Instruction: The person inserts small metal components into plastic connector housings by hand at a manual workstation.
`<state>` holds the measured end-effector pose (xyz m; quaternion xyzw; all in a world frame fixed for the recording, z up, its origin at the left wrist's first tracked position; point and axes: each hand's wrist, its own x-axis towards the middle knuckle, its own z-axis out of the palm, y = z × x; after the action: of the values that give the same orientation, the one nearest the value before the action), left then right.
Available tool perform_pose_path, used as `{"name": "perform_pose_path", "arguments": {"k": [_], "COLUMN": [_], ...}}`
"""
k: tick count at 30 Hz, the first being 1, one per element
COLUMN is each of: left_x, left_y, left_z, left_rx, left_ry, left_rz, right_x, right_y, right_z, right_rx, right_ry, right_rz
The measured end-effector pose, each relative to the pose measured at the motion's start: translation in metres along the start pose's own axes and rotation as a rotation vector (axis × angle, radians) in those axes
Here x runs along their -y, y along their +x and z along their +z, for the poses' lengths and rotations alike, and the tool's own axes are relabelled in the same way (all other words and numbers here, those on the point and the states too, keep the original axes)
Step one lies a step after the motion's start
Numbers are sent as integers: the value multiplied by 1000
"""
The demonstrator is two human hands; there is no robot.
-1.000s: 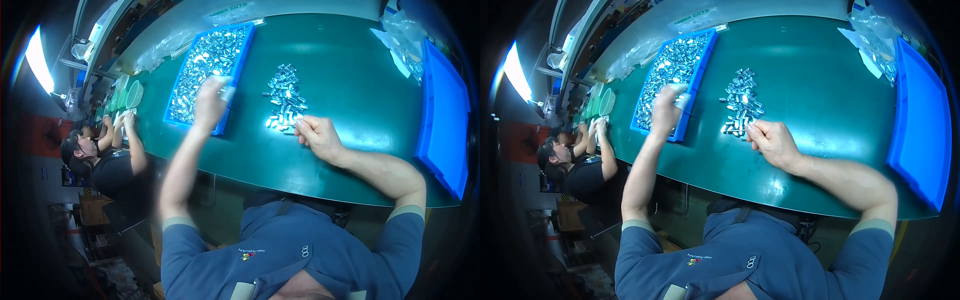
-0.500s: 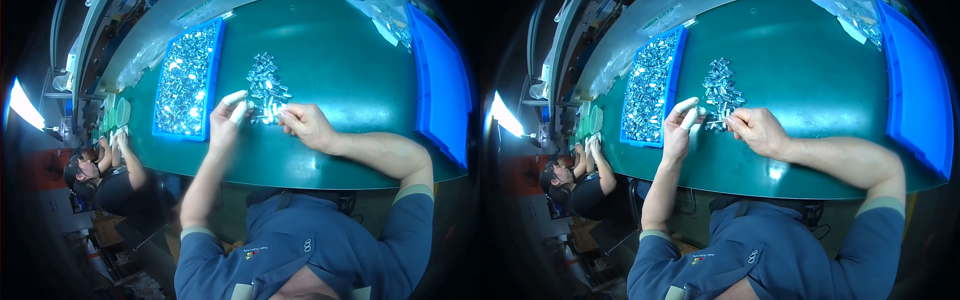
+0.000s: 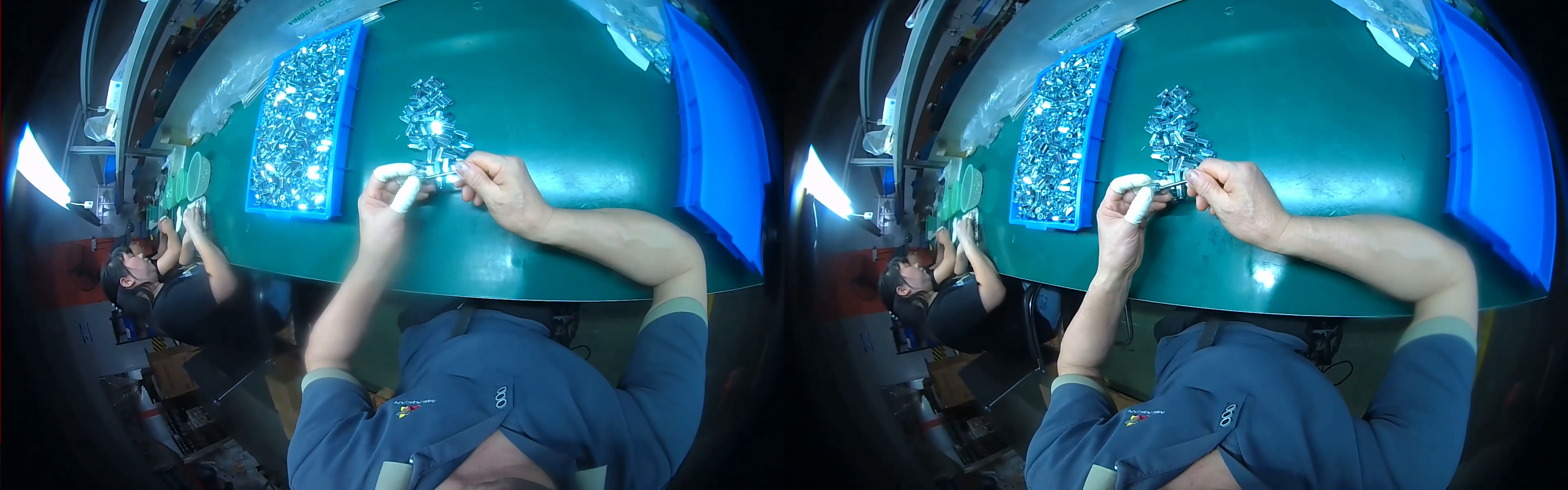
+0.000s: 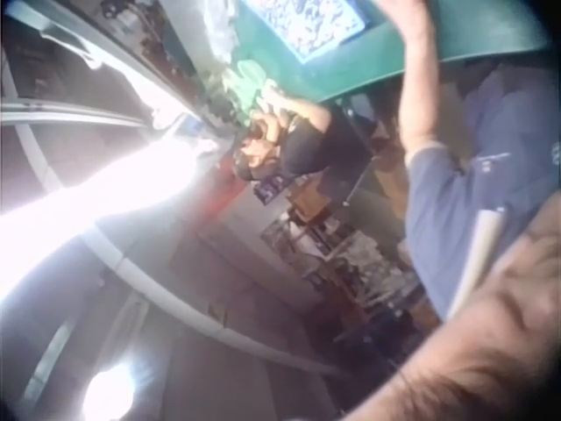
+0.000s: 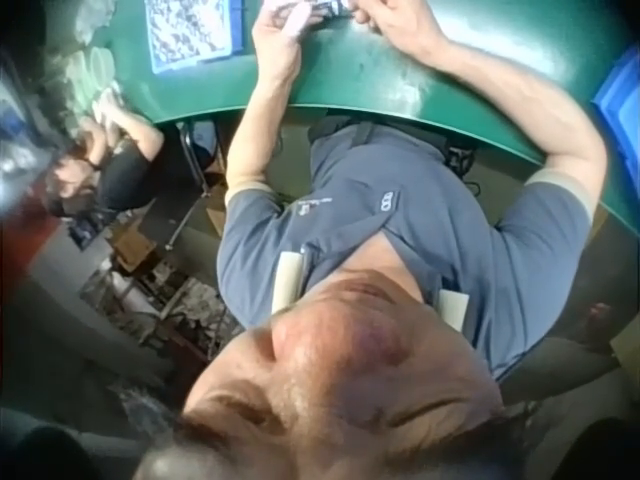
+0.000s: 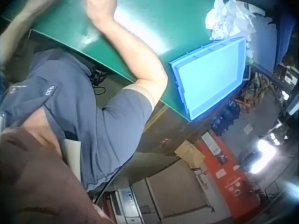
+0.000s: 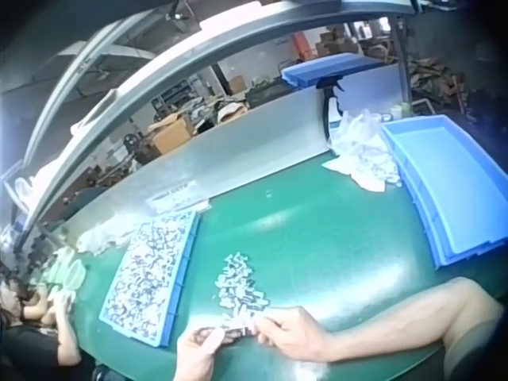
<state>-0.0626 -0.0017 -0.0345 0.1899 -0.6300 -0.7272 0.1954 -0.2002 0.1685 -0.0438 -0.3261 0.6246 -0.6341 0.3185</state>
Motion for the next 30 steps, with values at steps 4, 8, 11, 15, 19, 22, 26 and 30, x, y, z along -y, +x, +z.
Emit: {"name": "perform_pose_path", "arguments": {"k": [4,8,11,15,19,22,26,30], "left_x": [0,1,0,3,4,5,13,12], "left_y": [-2,-5,-3,-3,-3,-3,-5,-6], "left_z": [-3,-2,2,2,7,11,19,22], "left_rx": [-46,-36,-48,-32,-14,-3,56,61], "left_ry": [9,-11,-6,-19,-23,-15,-23,-31], "left_rz": [2,5,-7,-21,-23,-21,-11,13], "right_x": [1,5,3,2,2,5,2,2], "right_y": [-1,-1,-2,-3,-1,0,-1,-1], "right_z": [-1,-2,-1,-1,-2,-1,0,1], "right_rx": [-10,-4,-5,29,28,19,94,107], "right_ry": [-2,-26,-20,-32,-36,-43,-84,-89], "right_rz": [-9,4,-8,-20,-8,17,-10,18]}}
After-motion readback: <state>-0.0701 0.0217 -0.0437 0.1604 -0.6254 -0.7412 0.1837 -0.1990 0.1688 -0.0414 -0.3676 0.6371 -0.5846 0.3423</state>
